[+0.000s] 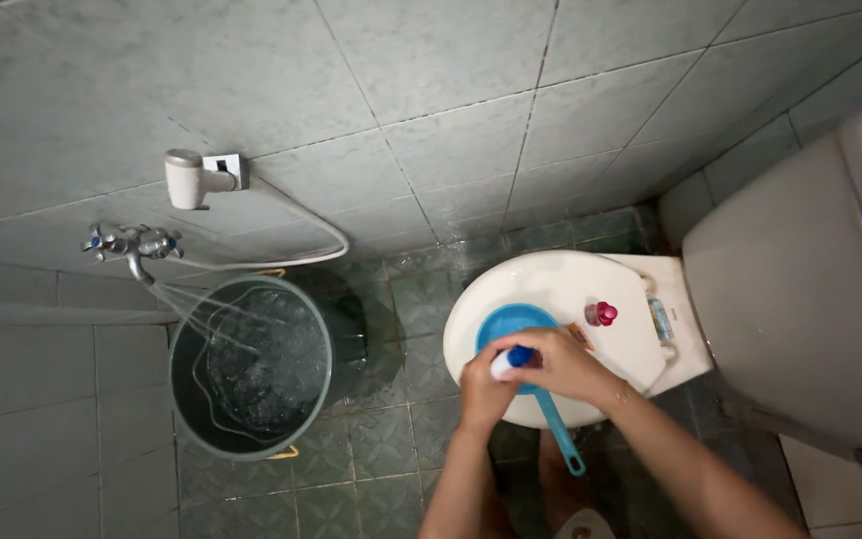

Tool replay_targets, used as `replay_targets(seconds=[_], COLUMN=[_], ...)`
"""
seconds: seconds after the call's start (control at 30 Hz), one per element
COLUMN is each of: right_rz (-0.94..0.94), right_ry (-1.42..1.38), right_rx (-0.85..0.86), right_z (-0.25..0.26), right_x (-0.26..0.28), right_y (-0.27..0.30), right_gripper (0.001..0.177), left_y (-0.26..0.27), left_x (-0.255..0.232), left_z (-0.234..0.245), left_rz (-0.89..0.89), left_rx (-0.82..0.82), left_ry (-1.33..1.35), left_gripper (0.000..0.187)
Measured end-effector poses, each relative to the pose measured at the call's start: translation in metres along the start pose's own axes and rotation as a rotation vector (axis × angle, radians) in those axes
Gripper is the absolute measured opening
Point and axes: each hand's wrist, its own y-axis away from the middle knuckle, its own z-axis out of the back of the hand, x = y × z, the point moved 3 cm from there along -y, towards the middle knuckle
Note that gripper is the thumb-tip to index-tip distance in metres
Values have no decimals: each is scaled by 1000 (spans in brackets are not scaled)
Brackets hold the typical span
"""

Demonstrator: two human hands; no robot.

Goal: The person organizes various toiletries in a bathroom. They rinse bottles under a running tap, place them on a wall-mounted shelf, and use a small scoop to transfer liquid between containers.

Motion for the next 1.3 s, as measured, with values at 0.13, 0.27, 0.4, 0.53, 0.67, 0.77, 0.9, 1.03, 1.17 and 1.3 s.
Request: replay_targets(seconds=[0.13, 0.27, 0.4, 0.53, 0.67, 0.77, 0.9, 1.03, 1.17, 1.3], right_rz=[-459, -912, -987, -769, -543, -279, 219, 382, 170, -129], right_ry=[-927, -1285, -1300, -1045, -739, -506, -153, 166, 0, -693], right_rx=[-98, -378, -348, 23, 307, 100, -357, -562, -533, -611], right_z=[-58, -109, -115, -74, -67, -66, -50, -58, -76, -80], right_x=[-130, -248, -244, -126, 10, 55, 100, 122, 76, -35], right_y=[-41, -62, -76, -67, -54, -61, -65, -68, -82, -73], right_gripper=[48, 49, 49, 51, 44, 34, 31, 40, 22, 40], left_y=[18, 24, 20, 9, 2, -15, -33, -34, -38, -32], left_x=[47, 65, 84, 119, 142, 133, 105, 65, 49, 33], left_z=[13, 28, 40, 44, 30, 17, 29, 40, 41, 51], left_rz=[176, 148, 155, 173, 114, 55, 6, -34, 92, 330], left_rx=[-103, -89, -60, -56, -5, 24, -108, -124, -233, -75], left_ry=[346, 441, 435, 347, 495, 663, 369, 457, 559, 1050], left_gripper=[24, 24, 24, 25, 42, 48, 48, 55, 57, 62])
